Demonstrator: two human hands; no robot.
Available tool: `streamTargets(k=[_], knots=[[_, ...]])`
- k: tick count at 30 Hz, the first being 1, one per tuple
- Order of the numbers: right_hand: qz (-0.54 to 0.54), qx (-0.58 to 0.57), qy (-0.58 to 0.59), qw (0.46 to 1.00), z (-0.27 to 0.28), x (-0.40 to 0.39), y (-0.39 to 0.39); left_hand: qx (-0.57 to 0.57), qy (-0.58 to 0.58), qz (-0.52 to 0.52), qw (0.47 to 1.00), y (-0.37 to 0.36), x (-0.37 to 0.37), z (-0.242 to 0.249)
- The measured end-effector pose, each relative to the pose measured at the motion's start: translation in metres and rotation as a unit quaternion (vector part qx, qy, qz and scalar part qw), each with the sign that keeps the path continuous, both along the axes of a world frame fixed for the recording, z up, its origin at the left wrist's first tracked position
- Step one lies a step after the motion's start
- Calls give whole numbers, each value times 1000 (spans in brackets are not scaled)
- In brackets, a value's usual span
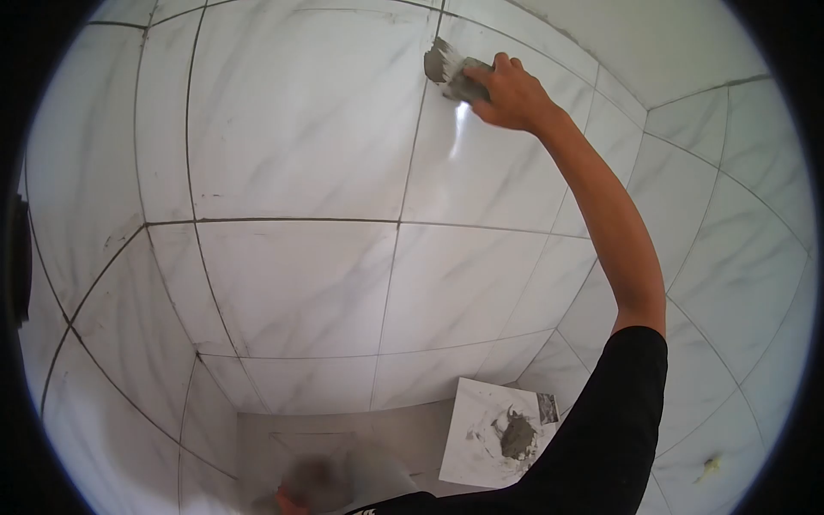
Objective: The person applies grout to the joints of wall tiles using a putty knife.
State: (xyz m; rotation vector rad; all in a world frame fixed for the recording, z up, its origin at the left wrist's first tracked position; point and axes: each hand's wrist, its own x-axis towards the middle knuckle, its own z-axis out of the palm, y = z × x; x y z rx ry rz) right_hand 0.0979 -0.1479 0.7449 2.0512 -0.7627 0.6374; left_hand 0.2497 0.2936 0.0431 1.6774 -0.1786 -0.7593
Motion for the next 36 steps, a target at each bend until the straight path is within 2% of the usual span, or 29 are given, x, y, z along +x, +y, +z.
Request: streamTargets(k=[1, 3, 4, 5, 6, 8, 9, 10, 11, 12, 14, 15, 17, 19, 20, 21, 22, 24, 25, 26, 27, 28, 29, 30, 31, 32, 33, 35, 36], knots=[[-3, 0, 2, 1000, 6, 3, -2, 0, 2, -3, 1000, 3, 3, -6], [120, -35, -132, 983, 36, 19, -20, 52, -39, -56, 996, 5, 13, -28], [146, 2, -130, 981, 52, 27, -23, 57, -38, -55, 996, 10, 18, -48], [175, 39, -127, 976, 65, 36, -19, 77, -131, -69, 986, 14, 21, -77], [127, 68, -165, 976, 67, 52, -9, 95, -222, -82, 967, 14, 23, -99], [117, 32, -143, 982, 55, 63, -27, 63, -212, -68, 973, 18, 27, -126], [103, -8, -117, 988, 47, 70, -28, 26, -199, -58, 978, 17, 27, -124], [102, 24, -131, 986, 26, 69, -31, 27, -197, -59, 978, 17, 25, -123], [97, -13, -117, 988, -6, 70, -43, -19, -107, -20, 994, 12, 19, -97], [80, 2, -133, 988, -47, 69, -33, -64, -15, 20, 998, 7, 14, -67], [73, 17, -66, 995, -104, 55, -1, -37, -34, -17, 999, 11, 10, -23], [36, 72, -13, 997, -110, 45, 12, -14, -58, -46, 997, 11, 10, -12], [36, 106, 7, 994, -98, 31, 19, 7, -74, -57, 996, 9, 11, -8], [162, -18, -19, 987, -75, 21, -3, 27, -88, -60, 994, 8, 14, -26], [216, -58, -30, 974, -63, 22, -7, 78, -153, -79, 982, 10, 21, -54], [220, -58, -30, 973, -54, 25, -20, 129, -217, -98, 963, 10, 25, -72], [233, -94, -6, 968, -47, 29, -37, 130, -217, -95, 963, 8, 25, -74], [232, -125, -6, 965, -53, 33, -45, -19, -12, -4, 1000, 5, 29, -83], [231, -122, -10, 965, -64, 29, -47, -16, -15, -4, 1000, 7, 32, -92], [138, -59, -3, 989, -72, 25, -29, -47, -249, 30, 967, 5, 27, -119], [41, 9, 5, 999, -75, 21, -14, -73, -466, 59, 880, 5, 22, -146], [14, 15, 29, 999, -70, 18, -3, -69, -464, 54, 882, 6, 26, -170], [13, 14, 32, 999, -56, 20, 5, -150, -278, 68, 946, -6, 34, -192], [43, 19, -21, 999, -42, 23, 8, -218, -82, 76, 970, -3, 39, -191], [73, 23, -75, 994, -27, 26, 7, -212, -83, 73, 971, 3, 43, -190], [118, -25, -95, 988, -2, 34, -2, -278, 127, 106, 946, -2, 47, -176], [161, -70, -117, 977, 18, 41, -9, -325, 329, 135, 876, 1, 49, -165], [90, 55, -143, 984, 45, 56, 13, -321, 323, 142, 879, 4, 47, -163], [109, 16, -83, 990, 47, 61, -2, -322, 318, 147, 880, 6, 51, -163]])
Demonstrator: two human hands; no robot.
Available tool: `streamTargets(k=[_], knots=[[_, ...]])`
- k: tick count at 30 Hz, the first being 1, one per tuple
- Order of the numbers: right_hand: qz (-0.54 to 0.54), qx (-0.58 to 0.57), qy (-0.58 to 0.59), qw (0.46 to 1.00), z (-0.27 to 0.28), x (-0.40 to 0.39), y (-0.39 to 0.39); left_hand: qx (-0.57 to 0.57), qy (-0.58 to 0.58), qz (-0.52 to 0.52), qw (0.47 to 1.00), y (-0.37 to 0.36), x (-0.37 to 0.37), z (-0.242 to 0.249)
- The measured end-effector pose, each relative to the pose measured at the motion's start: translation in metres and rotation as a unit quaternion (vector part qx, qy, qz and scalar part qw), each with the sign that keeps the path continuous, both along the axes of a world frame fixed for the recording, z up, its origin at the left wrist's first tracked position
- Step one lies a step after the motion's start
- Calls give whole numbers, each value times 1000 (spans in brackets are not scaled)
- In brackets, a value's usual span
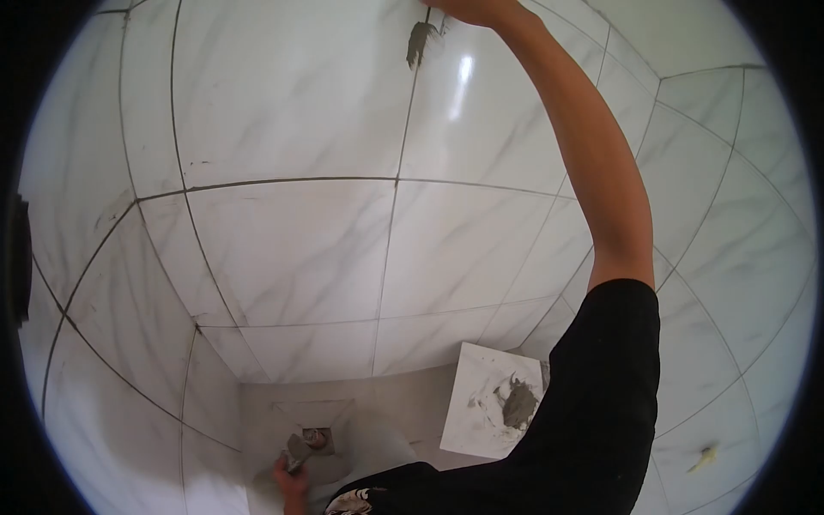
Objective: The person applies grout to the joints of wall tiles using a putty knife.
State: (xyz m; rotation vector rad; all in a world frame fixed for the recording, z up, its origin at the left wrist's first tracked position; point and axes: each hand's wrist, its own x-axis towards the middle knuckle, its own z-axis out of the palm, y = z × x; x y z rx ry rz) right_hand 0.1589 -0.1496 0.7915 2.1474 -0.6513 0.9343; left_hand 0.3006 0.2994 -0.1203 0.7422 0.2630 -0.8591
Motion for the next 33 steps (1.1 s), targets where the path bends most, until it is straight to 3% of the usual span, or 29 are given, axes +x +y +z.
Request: streamTargets(k=[1, 3, 4, 5, 6, 7, 8, 9, 10, 11, 12, 13, 14, 15, 17, 19, 21, 23, 25, 27, 29, 31, 33], knots=[[-1, 5, -3, 1000, -13, 1, -18, 5, -3, -1, 1000, 1, 1, -1], [122, -16, -14, 992, -46, 7, -32, -29, 37, 37, 998, -6, -3, 2], [-54, 23, -16, 998, -78, 8, -10, -25, 38, 34, 998, -6, -5, -4], [-5, 1, -16, 1000, -115, 5, -21, 137, -279, 21, 950, -7, -8, -15], [-50, 5, -36, 998, -155, 3, -5, 279, -562, 3, 779, -4, -11, -21], [-45, 21, -4, 999, -183, -4, 6, 282, -563, -3, 777, -1, -10, -12], [-59, 20, 32, 998, -206, -12, 7, 156, -280, 7, 947, -4, -5, -1], [-80, 58, 81, 992, -215, -23, 14, 10, 38, 18, 999, -10, -3, 13], [-77, 56, 100, 990, -214, -32, 16, 10, 34, 19, 999, -8, -5, 8], [-74, 52, 119, 989, -210, -39, 17, 70, -147, 18, 986, -8, -9, 8], [-35, -2, 86, 996, -201, -43, 15, 127, -321, 18, 938, -13, -13, 8], [5, -54, 53, 997, -191, -44, 9, 127, -321, 23, 938, -15, -12, 8], [64, -95, 21, 993, -181, -42, 1, 49, -136, 29, 989, -14, -9, 17], [66, -94, 19, 993, -173, -40, -10, -32, 54, 34, 997, -12, -6, 21], [138, -147, 16, 979, -158, -35, -33, -31, 57, 33, 997, -12, -8, 26], [119, -120, 16, 986, -166, -36, -47, -31, 60, 29, 997, -13, -5, 26], [21, -37, 43, 998, -180, -40, -33, -15, 62, 34, 997, -15, -10, 21], [0, -4, 59, 998, -178, -46, -5, -12, 54, 30, 998, -7, -7, 13], [-133, 57, 130, 981, -159, -44, 24, -26, 44, 33, 998, -17, -6, 10], [-46, -11, -24, 999, -125, -34, 2, -37, 45, 11, 998, -19, -5, 13], [-34, -26, -114, 993, -72, -21, 8, -24, 43, 27, 998, -12, -9, 18], [-25, 66, -108, 992, -38, -13, 32, -10, 38, 47, 998, -8, -9, 24], [-30, 62, -95, 993, -49, -4, 14, 20, 31, 47, 998, -5, -5, 20]])
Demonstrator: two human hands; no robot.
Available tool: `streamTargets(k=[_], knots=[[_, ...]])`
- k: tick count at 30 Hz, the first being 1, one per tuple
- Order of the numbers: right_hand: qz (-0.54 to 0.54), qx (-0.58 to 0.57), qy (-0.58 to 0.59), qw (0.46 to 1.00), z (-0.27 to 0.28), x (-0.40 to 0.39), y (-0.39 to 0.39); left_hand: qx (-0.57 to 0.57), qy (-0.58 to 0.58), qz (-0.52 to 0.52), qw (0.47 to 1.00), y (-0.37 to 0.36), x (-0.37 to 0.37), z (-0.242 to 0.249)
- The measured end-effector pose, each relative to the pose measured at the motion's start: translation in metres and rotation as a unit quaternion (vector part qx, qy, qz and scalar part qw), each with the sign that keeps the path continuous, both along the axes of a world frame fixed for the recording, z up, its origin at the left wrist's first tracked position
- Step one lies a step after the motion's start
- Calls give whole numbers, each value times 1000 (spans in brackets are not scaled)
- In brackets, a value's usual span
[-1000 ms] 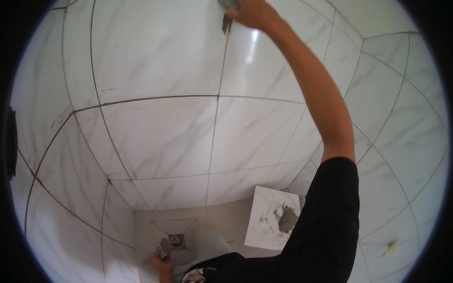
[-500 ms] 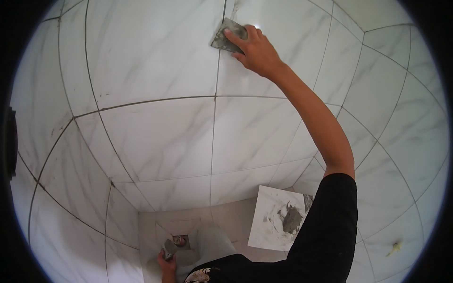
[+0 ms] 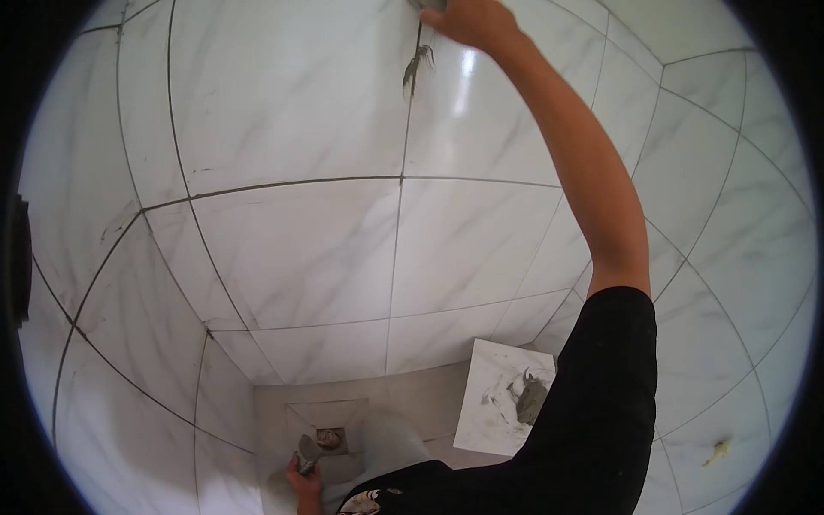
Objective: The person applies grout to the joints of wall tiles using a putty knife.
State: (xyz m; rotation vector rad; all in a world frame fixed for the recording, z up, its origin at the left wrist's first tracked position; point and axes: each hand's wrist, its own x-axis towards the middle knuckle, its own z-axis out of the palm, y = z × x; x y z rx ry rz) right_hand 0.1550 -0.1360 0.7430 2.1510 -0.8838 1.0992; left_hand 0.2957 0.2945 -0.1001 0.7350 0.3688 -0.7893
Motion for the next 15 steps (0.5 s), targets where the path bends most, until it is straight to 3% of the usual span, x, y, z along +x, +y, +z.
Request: streamTargets(k=[4, 5, 6, 7, 8, 9, 10, 13, 14, 15], knots=[[-31, -32, 4, 999, -114, 6, -19, -50, 0, -6, 999, -5, -3, -15], [-35, -36, 43, 998, -152, 3, -17, 113, -295, -45, 948, -3, -10, -13], [-39, -38, 79, 995, -184, -3, -12, 263, -558, -79, 783, 1, -12, -10], [-44, -7, 119, 992, -201, -12, -5, 264, -559, -83, 782, 0, -9, -6], [-48, 23, 159, 986, -209, -18, 4, 139, -299, -74, 941, -5, -3, -3], [-78, 91, 190, 974, -205, -24, 14, 0, -8, -56, 998, -5, 1, -1], [-77, 93, 189, 975, -201, -29, 16, 2, -9, -55, 998, -3, 1, 2], [79, -71, 87, 991, -182, -38, 0, -9, 30, -12, 999, -5, -5, -3], [82, -67, 85, 991, -176, -35, -10, -19, 35, -10, 999, -3, -4, -1], [125, -145, 92, 977, -169, -32, -21, -29, 39, -10, 999, -4, -2, 2]])
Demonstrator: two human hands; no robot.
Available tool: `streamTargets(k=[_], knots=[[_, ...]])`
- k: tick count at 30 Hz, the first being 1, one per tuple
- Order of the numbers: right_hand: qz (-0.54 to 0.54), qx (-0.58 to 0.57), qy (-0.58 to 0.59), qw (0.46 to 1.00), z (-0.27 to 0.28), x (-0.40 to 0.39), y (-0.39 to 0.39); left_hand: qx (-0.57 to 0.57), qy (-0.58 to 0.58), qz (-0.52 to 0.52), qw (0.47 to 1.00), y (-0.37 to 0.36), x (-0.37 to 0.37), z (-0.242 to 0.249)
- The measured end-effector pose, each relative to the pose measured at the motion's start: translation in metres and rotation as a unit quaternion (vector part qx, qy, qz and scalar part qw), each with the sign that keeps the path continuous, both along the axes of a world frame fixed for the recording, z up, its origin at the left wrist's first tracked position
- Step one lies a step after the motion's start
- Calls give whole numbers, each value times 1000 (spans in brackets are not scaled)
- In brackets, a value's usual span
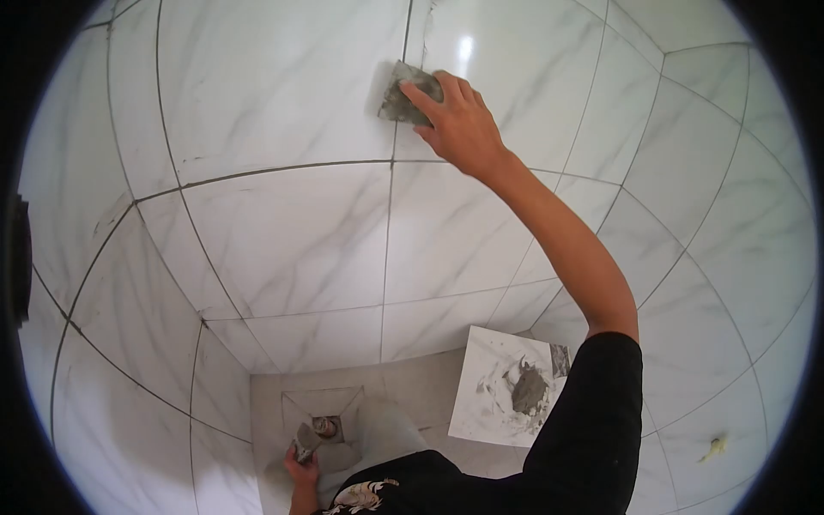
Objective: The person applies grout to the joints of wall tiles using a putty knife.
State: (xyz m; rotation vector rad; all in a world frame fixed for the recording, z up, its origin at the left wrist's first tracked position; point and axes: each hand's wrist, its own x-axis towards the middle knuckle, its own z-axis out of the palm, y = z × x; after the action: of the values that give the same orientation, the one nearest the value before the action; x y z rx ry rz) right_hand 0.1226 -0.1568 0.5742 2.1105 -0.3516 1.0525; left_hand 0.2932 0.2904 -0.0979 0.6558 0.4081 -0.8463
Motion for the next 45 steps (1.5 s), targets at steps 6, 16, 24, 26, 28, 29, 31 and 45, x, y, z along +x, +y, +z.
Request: streamTargets(k=[6, 16, 24, 26, 28, 29, 31, 45], knots=[[-76, -5, 65, 995, -15, -9, -14, 21, -42, -14, 999, -2, -2, -3], [-135, 199, -93, 966, 99, 30, 43, 19, -41, -29, 999, 6, 2, -2], [-231, 235, 72, 941, -81, 8, 42, -1, -19, -15, 1000, 0, 3, 3], [-152, 211, 47, 964, -73, -7, 44, -14, -28, -9, 999, -2, 1, 10], [-58, 129, 36, 989, -63, -11, 21, -23, -35, 0, 999, 0, -1, 9], [36, 44, 22, 998, -58, -10, 8, -9, -30, 3, 999, 1, 0, 6], [55, 43, 24, 997, -52, -4, -11, 6, -27, 6, 1000, -1, 1, 8], [-152, 186, -90, 967, 34, 23, 51, 11, -10, 8, 1000, -1, -2, 25]])
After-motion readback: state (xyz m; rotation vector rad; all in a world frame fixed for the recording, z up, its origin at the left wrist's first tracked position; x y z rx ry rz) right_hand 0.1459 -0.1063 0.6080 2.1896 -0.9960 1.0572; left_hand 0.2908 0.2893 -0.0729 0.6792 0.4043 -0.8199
